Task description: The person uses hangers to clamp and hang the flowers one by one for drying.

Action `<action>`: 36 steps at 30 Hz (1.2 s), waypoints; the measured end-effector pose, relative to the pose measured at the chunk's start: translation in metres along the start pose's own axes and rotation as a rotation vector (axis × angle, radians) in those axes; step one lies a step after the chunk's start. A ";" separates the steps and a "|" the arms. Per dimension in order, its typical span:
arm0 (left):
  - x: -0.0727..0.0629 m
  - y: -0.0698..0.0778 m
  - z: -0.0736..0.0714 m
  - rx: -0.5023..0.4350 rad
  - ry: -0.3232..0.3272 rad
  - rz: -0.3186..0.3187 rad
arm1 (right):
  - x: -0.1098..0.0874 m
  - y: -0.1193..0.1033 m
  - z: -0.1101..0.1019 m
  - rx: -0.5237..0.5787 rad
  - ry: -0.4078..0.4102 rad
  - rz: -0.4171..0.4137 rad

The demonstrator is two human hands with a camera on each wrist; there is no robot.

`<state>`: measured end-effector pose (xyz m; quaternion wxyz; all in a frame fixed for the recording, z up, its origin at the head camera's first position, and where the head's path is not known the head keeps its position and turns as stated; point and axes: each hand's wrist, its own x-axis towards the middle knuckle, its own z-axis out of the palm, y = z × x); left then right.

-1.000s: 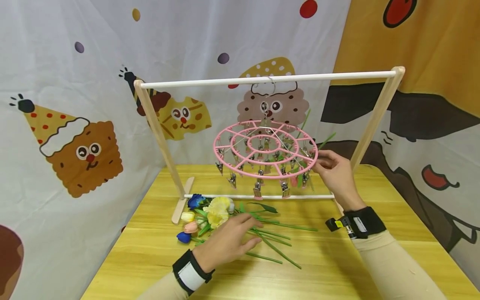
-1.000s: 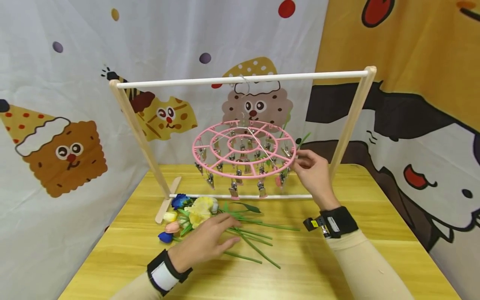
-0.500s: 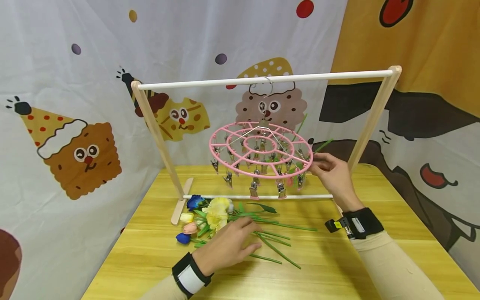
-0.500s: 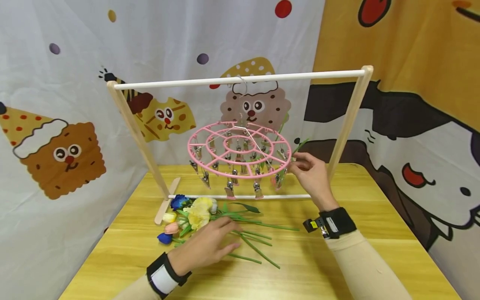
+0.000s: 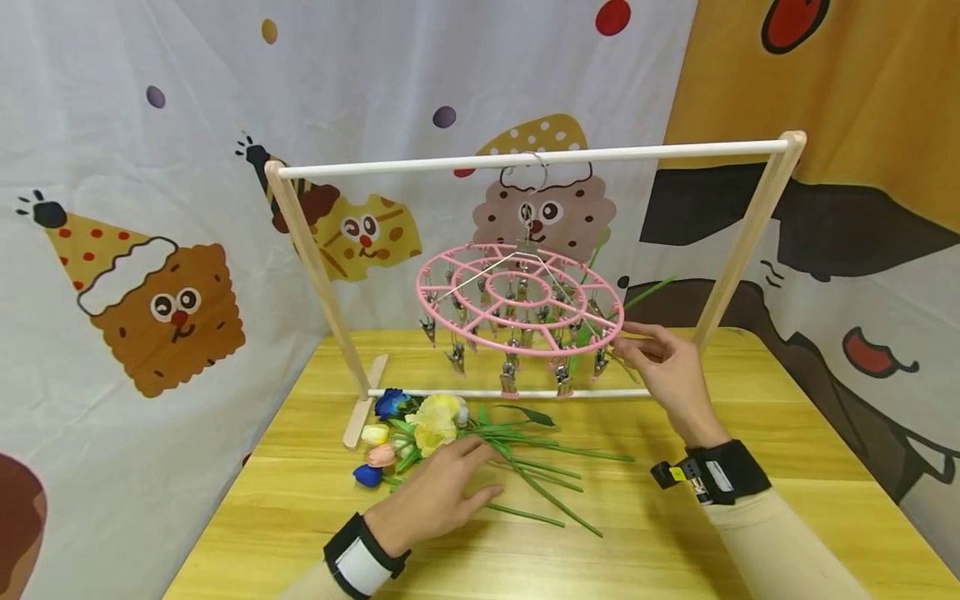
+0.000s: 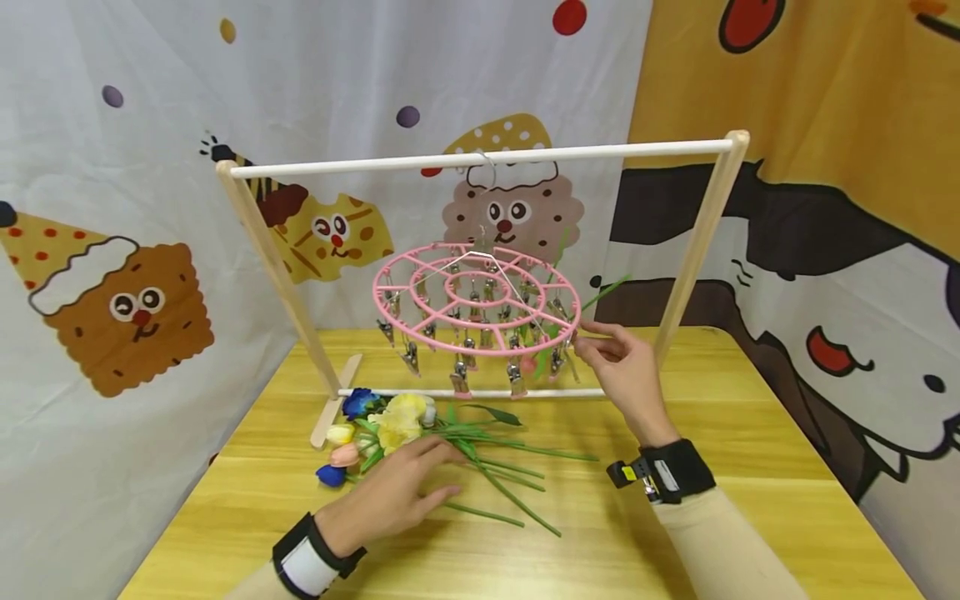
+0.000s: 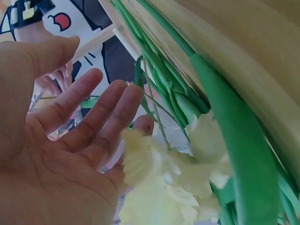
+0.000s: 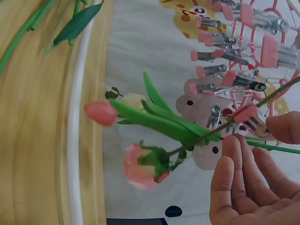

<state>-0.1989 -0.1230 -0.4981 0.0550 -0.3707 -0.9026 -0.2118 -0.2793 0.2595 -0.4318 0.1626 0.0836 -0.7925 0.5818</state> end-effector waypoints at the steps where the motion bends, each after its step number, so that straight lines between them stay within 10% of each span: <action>1: -0.001 -0.001 0.000 0.006 0.003 -0.006 | -0.003 0.000 0.000 -0.005 0.009 -0.012; 20: -0.022 0.002 -0.005 0.118 0.034 0.056 | -0.059 -0.002 0.015 -0.161 -0.026 -0.064; 36: -0.017 0.001 0.006 0.238 -0.080 0.091 | -0.076 -0.009 0.035 -0.160 0.037 -0.225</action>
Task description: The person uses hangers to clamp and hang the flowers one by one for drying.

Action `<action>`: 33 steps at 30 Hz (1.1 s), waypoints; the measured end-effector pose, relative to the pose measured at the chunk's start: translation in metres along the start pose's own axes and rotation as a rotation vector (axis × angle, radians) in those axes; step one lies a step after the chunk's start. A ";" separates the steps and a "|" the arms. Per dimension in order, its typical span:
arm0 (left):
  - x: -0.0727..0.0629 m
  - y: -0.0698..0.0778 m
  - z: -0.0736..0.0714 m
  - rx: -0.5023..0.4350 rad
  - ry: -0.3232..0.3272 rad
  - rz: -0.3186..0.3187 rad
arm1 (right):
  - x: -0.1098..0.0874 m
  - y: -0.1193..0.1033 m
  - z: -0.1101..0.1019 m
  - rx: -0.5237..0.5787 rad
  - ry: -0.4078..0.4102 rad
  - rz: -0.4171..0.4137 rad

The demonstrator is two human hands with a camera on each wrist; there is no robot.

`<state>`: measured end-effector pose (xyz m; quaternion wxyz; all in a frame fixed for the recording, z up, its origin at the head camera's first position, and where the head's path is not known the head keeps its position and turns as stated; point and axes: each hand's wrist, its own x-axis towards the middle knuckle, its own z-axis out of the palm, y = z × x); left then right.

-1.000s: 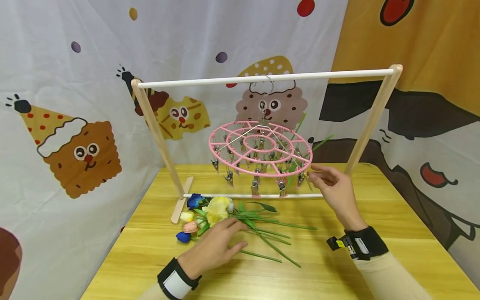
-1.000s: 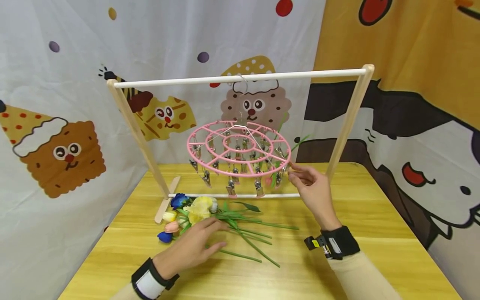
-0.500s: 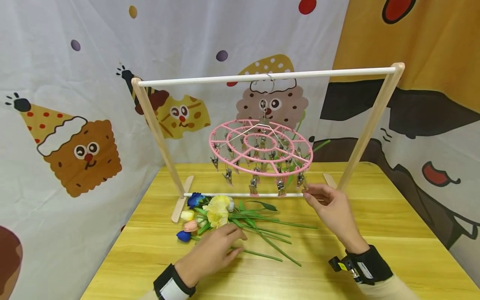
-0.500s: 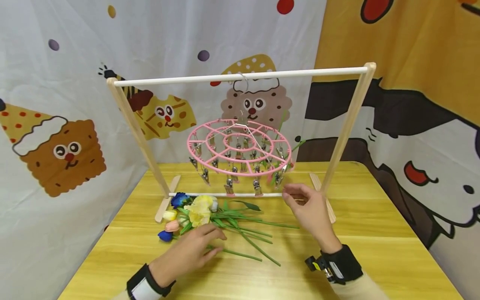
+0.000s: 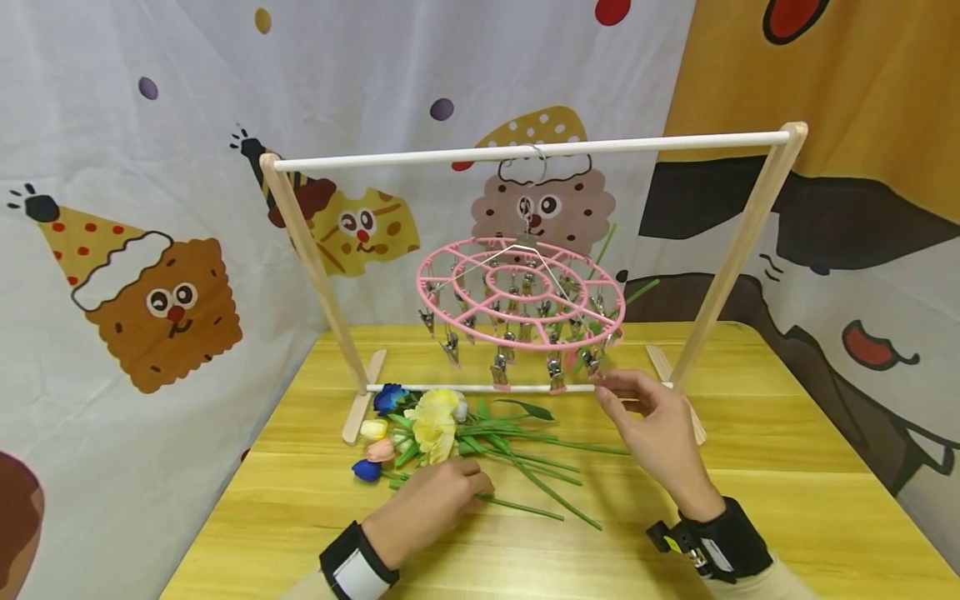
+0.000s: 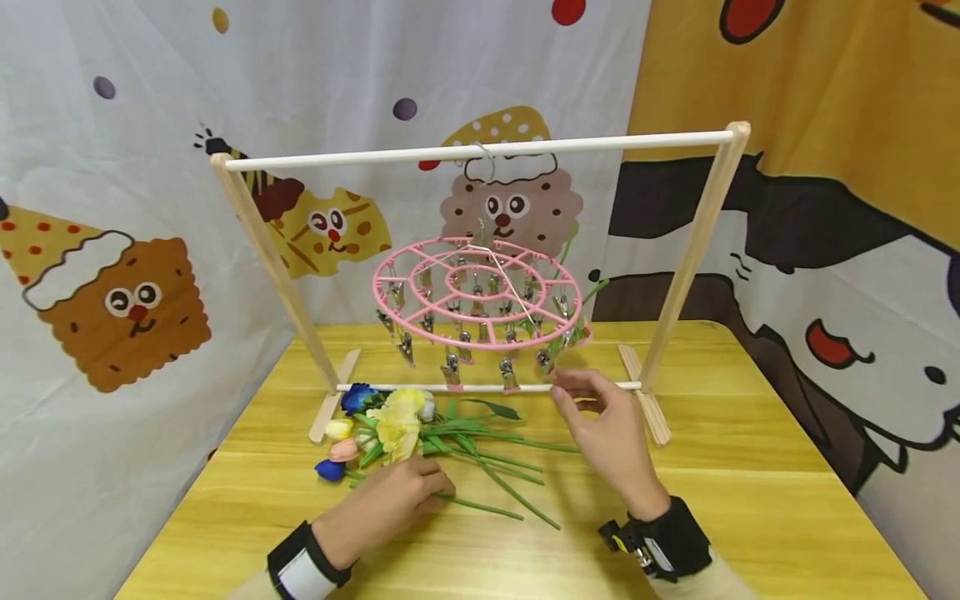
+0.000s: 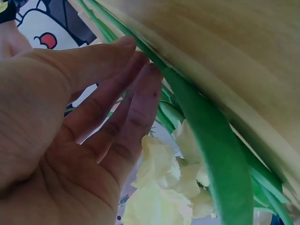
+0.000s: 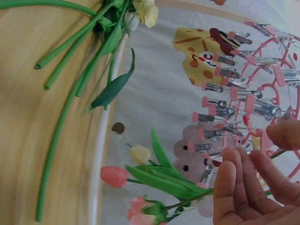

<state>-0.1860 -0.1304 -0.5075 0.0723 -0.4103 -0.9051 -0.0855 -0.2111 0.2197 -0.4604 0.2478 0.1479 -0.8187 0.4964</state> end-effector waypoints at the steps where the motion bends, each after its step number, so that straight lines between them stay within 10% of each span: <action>1: 0.000 -0.001 0.001 0.003 -0.007 -0.002 | 0.001 -0.001 0.000 -0.007 0.012 -0.004; 15: 0.002 -0.010 0.005 0.051 0.085 0.091 | 0.015 -0.015 0.002 0.013 0.030 -0.041; 24: 0.000 -0.005 -0.001 0.040 0.061 0.034 | 0.018 -0.023 0.009 0.050 -0.016 -0.001; 33: 0.003 -0.004 -0.016 -0.107 0.145 0.041 | 0.016 -0.025 0.017 0.095 -0.012 0.077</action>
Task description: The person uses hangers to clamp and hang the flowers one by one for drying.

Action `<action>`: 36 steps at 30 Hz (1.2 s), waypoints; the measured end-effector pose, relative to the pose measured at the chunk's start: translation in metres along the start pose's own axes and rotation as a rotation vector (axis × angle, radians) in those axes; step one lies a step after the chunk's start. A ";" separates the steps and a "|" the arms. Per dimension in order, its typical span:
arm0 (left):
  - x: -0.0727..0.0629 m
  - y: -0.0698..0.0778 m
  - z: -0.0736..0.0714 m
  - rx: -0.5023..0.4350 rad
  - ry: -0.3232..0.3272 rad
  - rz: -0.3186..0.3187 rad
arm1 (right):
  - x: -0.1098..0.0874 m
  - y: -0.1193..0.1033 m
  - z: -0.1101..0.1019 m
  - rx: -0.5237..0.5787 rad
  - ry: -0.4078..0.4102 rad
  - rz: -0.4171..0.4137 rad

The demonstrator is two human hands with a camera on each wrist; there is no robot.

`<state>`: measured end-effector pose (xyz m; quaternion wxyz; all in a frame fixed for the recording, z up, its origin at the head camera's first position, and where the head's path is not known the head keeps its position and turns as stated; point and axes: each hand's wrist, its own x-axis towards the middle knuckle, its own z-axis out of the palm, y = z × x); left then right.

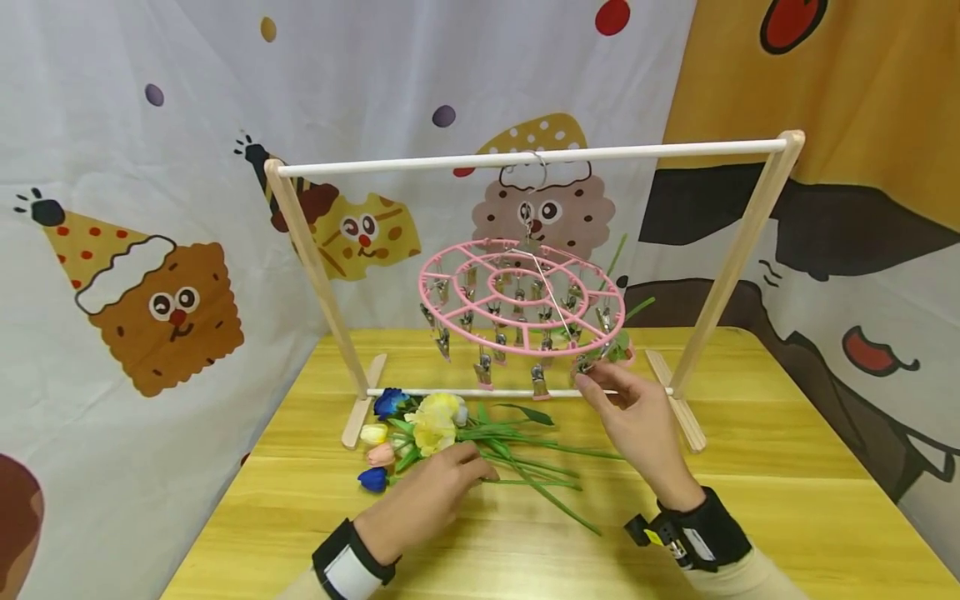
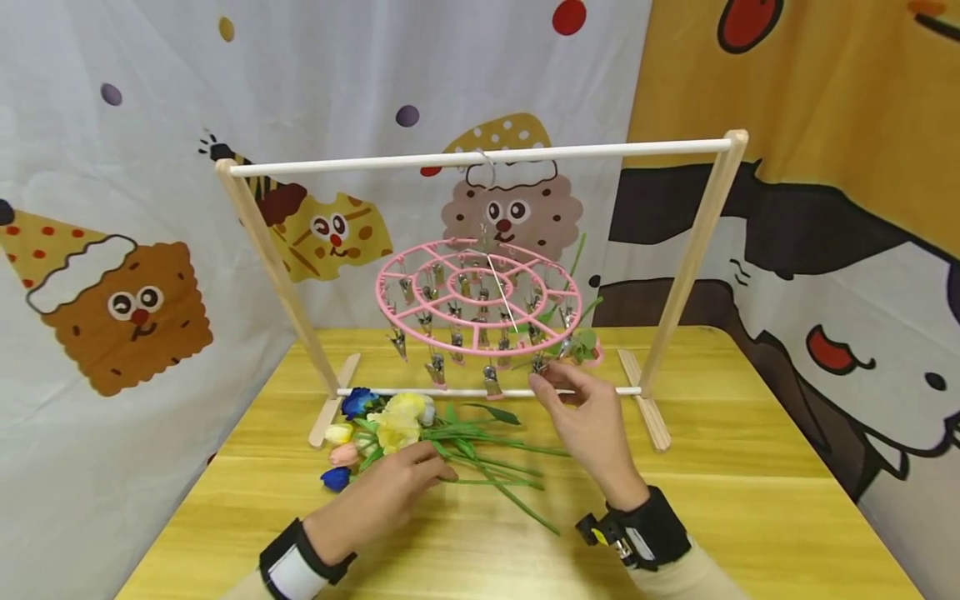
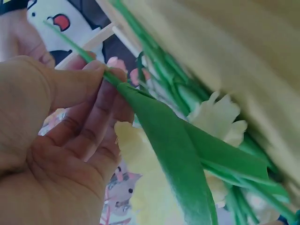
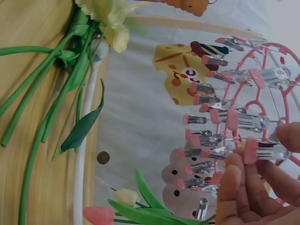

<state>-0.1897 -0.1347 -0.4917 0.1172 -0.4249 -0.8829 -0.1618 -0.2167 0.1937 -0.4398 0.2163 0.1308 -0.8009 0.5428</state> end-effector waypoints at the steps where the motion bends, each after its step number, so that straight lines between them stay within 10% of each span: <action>1: 0.001 0.000 -0.003 -0.024 0.019 0.003 | 0.000 0.000 0.001 0.006 0.009 -0.009; 14: 0.018 0.002 -0.042 -0.224 0.276 0.058 | 0.001 -0.005 0.009 0.009 0.059 -0.072; 36: 0.036 0.011 -0.071 -0.463 0.536 -0.096 | -0.001 -0.013 0.019 0.216 0.005 -0.085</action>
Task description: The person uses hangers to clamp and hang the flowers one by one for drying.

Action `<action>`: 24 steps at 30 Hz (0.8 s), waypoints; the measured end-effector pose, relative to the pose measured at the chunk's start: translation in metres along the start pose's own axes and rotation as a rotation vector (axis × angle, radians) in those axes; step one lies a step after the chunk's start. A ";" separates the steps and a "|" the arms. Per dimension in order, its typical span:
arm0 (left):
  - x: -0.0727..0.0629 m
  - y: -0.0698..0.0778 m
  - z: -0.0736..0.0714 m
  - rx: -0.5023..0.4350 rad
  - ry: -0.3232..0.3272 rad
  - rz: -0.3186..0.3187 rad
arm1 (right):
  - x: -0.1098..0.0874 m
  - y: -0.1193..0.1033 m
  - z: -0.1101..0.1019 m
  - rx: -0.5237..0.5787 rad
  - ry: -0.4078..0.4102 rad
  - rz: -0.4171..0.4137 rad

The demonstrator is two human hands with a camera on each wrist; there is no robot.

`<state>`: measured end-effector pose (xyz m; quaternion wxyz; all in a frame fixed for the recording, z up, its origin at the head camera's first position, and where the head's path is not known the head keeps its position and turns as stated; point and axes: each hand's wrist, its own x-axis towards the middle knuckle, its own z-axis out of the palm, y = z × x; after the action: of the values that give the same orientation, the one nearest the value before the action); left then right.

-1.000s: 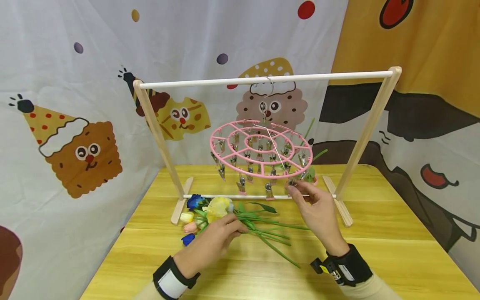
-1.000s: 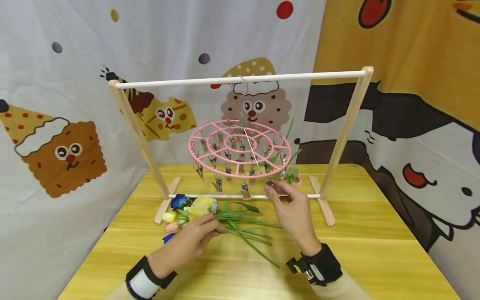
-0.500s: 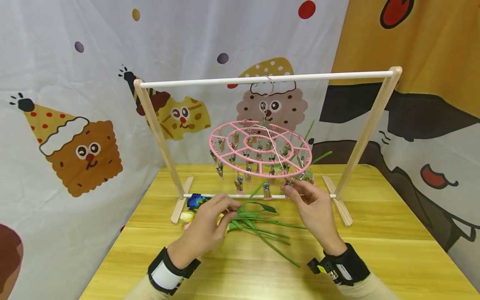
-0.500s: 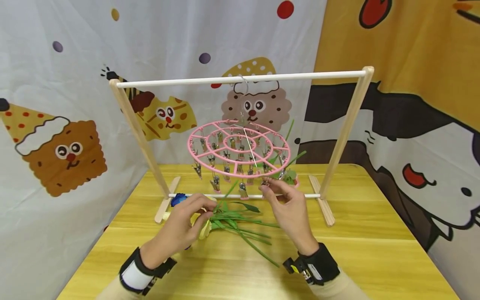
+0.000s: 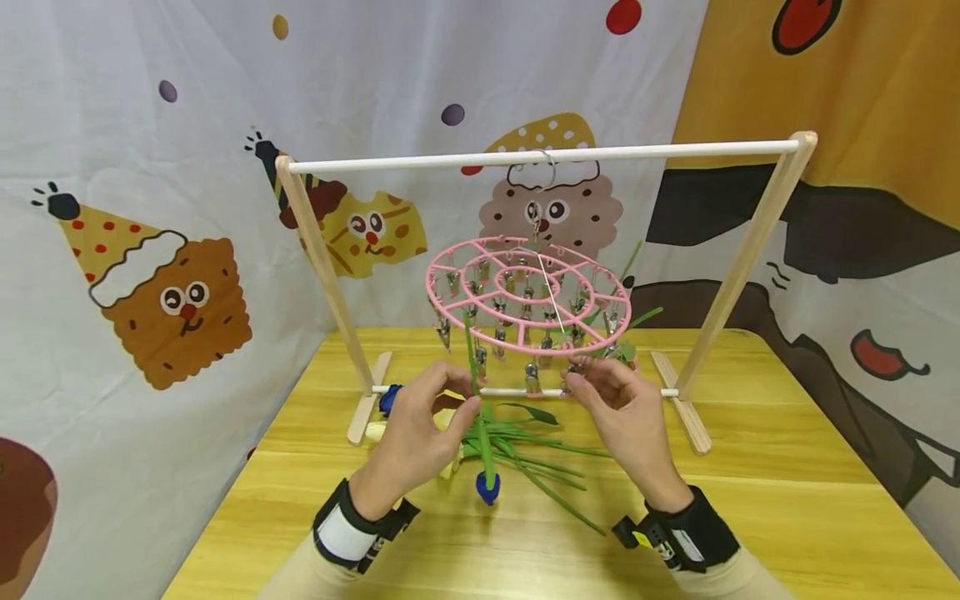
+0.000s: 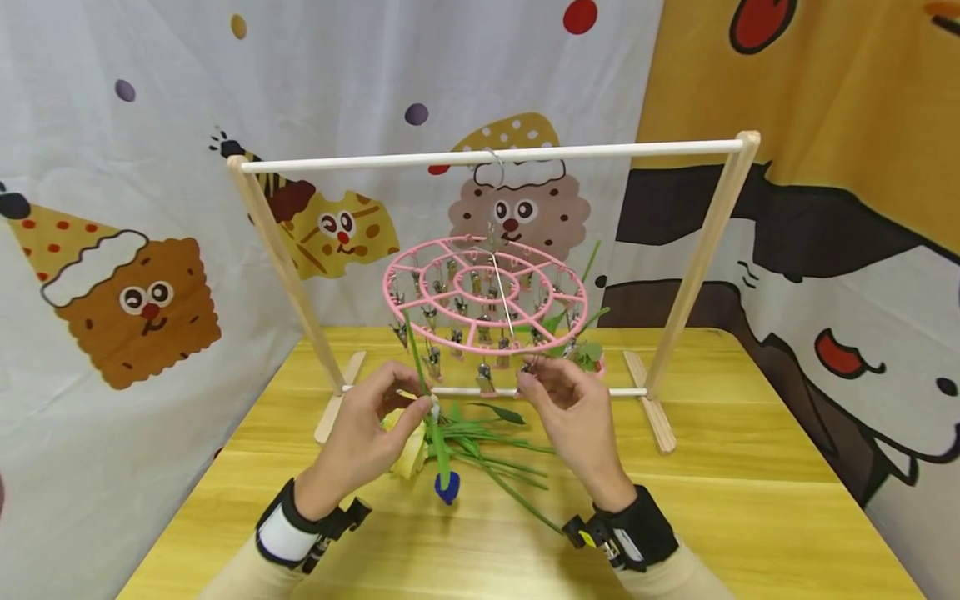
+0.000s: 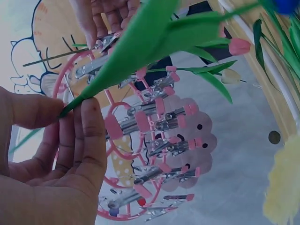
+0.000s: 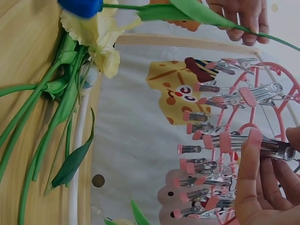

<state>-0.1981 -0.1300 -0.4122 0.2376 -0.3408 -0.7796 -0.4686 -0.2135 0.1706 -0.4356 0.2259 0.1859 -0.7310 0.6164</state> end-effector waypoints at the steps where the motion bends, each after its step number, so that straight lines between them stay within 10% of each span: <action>1: 0.001 0.000 0.001 -0.019 0.008 -0.005 | 0.001 0.000 0.000 0.003 -0.004 -0.001; 11: 0.013 0.007 0.015 -0.171 0.049 -0.045 | 0.003 -0.007 -0.001 0.152 -0.081 0.028; 24: 0.022 0.012 0.032 -0.156 0.063 -0.087 | 0.006 -0.011 0.001 -0.022 -0.006 0.054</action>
<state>-0.2052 -0.0910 -0.4046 0.2140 -0.3091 -0.7470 -0.5483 -0.2125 0.1679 -0.4233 0.2089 0.1655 -0.7431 0.6139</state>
